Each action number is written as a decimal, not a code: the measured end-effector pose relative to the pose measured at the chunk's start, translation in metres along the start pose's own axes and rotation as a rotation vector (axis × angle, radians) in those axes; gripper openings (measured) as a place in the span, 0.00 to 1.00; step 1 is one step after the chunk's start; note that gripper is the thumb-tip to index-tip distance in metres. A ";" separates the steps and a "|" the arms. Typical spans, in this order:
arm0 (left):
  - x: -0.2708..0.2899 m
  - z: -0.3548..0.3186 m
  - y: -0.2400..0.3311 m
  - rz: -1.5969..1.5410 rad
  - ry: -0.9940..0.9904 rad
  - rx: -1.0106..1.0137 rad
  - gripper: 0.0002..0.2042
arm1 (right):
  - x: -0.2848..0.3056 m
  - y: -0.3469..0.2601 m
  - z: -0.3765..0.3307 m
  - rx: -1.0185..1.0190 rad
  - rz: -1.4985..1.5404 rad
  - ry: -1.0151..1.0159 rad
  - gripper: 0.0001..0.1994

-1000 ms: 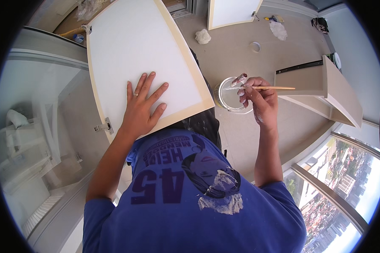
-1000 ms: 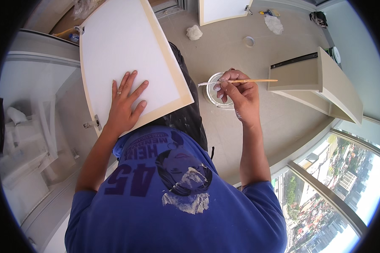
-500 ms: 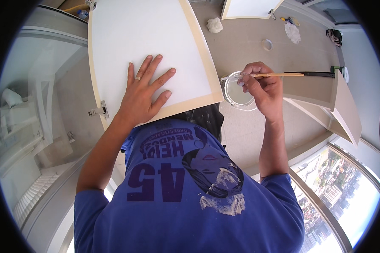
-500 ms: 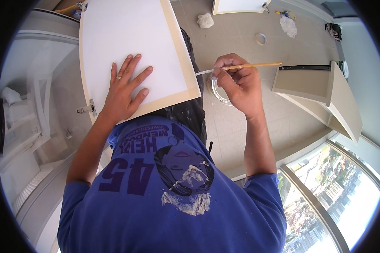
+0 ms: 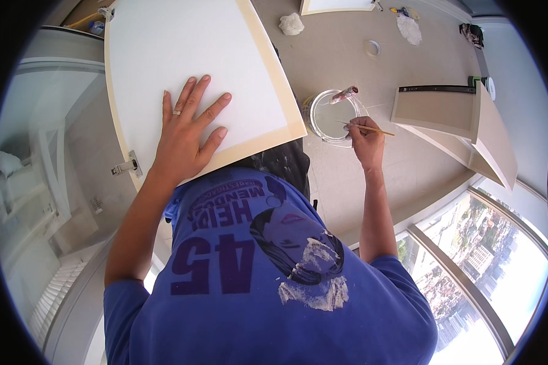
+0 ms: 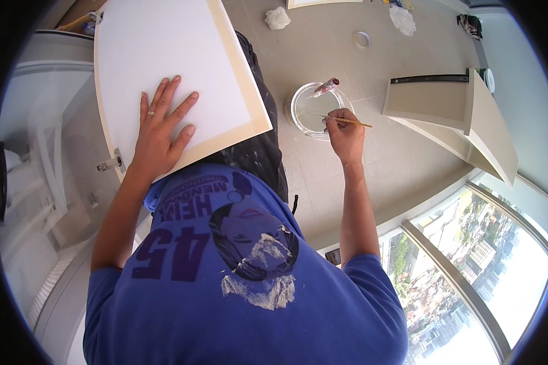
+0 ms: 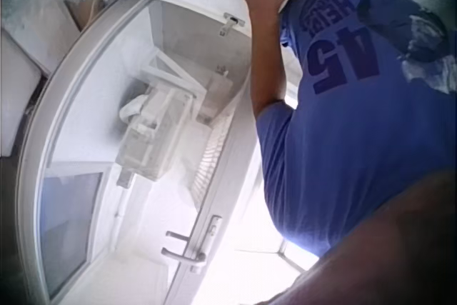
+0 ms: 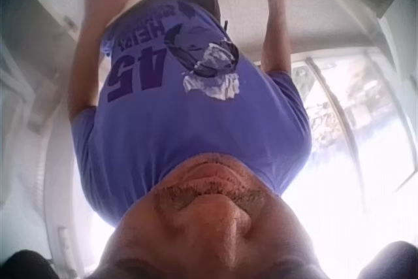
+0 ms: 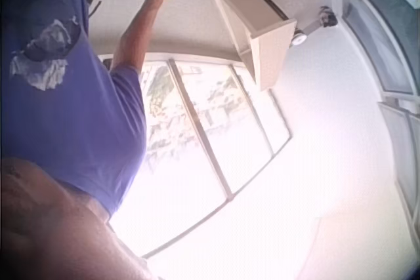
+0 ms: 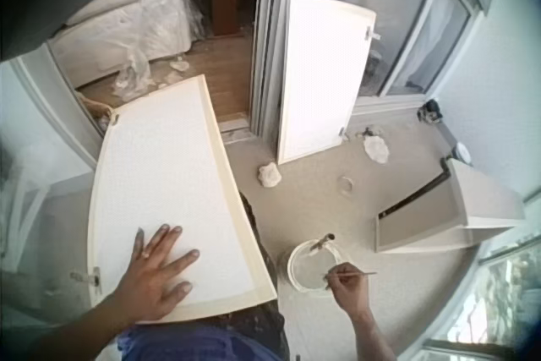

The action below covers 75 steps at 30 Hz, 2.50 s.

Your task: The person paints the edge of a white cabinet door using a brush and white paint from a bucket.

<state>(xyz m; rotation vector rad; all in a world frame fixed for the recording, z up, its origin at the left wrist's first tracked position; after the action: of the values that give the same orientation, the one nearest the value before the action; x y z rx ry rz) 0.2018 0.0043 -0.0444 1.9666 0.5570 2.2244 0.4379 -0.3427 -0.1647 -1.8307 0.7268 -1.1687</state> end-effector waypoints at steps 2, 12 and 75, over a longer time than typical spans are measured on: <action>0.000 0.000 -0.001 -0.008 0.003 -0.008 0.26 | -0.001 0.032 -0.007 0.053 -0.115 0.030 0.06; 0.000 -0.001 -0.001 0.001 0.015 -0.006 0.26 | 0.014 0.062 -0.013 0.127 -0.322 0.032 0.06; 0.001 -0.003 0.000 0.030 0.012 0.003 0.26 | -0.043 -0.214 -0.011 0.492 -0.089 -0.554 0.03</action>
<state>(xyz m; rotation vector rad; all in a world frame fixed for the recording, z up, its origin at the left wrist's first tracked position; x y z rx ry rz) 0.1987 0.0038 -0.0440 1.9775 0.5353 2.2557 0.4179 -0.2066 0.0047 -1.6500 0.0324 -0.7440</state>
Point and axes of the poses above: each hand's wrist, its own z-axis towards the middle knuckle, its own x-axis out of the back of the hand, y = z × x, the point moved 6 cm from there along z, towards the middle knuckle, and after that the axes turned 2 degrees about y, right-handed, at the moved point
